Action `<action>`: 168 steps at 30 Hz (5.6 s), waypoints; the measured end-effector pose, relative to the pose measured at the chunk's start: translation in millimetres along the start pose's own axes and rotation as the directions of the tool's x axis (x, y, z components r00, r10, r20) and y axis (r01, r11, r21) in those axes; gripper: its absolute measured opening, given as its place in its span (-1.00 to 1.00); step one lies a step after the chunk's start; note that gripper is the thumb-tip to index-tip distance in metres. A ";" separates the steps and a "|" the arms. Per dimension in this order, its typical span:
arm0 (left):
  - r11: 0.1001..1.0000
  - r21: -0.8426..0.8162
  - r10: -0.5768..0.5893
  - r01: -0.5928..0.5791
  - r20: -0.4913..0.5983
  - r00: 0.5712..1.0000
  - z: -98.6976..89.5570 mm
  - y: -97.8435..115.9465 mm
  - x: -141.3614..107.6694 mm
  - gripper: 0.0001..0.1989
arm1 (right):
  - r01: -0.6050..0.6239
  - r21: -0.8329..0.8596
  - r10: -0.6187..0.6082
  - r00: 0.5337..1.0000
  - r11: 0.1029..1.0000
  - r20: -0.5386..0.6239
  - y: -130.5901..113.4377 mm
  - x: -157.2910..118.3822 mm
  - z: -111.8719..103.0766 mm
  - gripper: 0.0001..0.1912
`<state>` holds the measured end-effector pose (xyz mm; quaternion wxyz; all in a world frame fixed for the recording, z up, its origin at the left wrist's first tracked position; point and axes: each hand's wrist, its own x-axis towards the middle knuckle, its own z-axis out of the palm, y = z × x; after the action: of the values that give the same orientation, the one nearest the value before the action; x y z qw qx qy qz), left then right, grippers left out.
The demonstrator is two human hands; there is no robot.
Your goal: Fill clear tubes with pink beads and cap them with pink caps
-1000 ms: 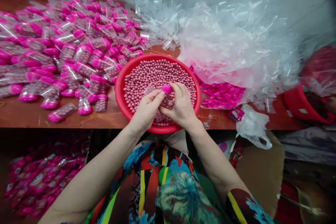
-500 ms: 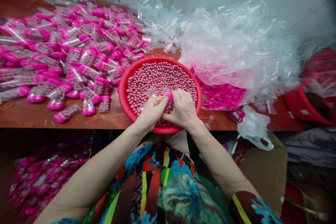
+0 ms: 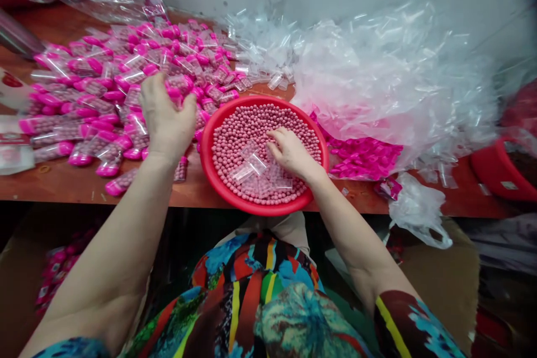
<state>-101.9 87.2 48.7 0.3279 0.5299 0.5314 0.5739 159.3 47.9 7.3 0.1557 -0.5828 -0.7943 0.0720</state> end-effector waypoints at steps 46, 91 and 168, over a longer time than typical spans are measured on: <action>0.632 -0.415 -0.244 0.655 0.696 0.676 78.6 6.1 -86.6 -0.58 | -0.616 -0.525 0.631 0.755 0.588 -0.178 148.4 -95.8 -32.4 -0.56; 0.471 -0.414 -0.331 0.779 0.736 0.591 66.7 2.7 -102.2 -0.86 | 0.145 0.496 0.048 0.933 0.856 -0.355 -34.8 -59.2 -29.0 -0.85; 0.954 -0.163 -0.051 0.250 0.735 0.676 70.2 6.2 -114.8 -0.84 | -0.151 0.864 0.421 0.904 0.480 -0.076 -43.9 -7.8 -1.2 -0.26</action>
<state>-7.9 -3.6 16.0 0.6210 0.6210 0.3243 0.3515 122.1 26.9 20.1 0.5117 -0.5639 -0.5194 0.3878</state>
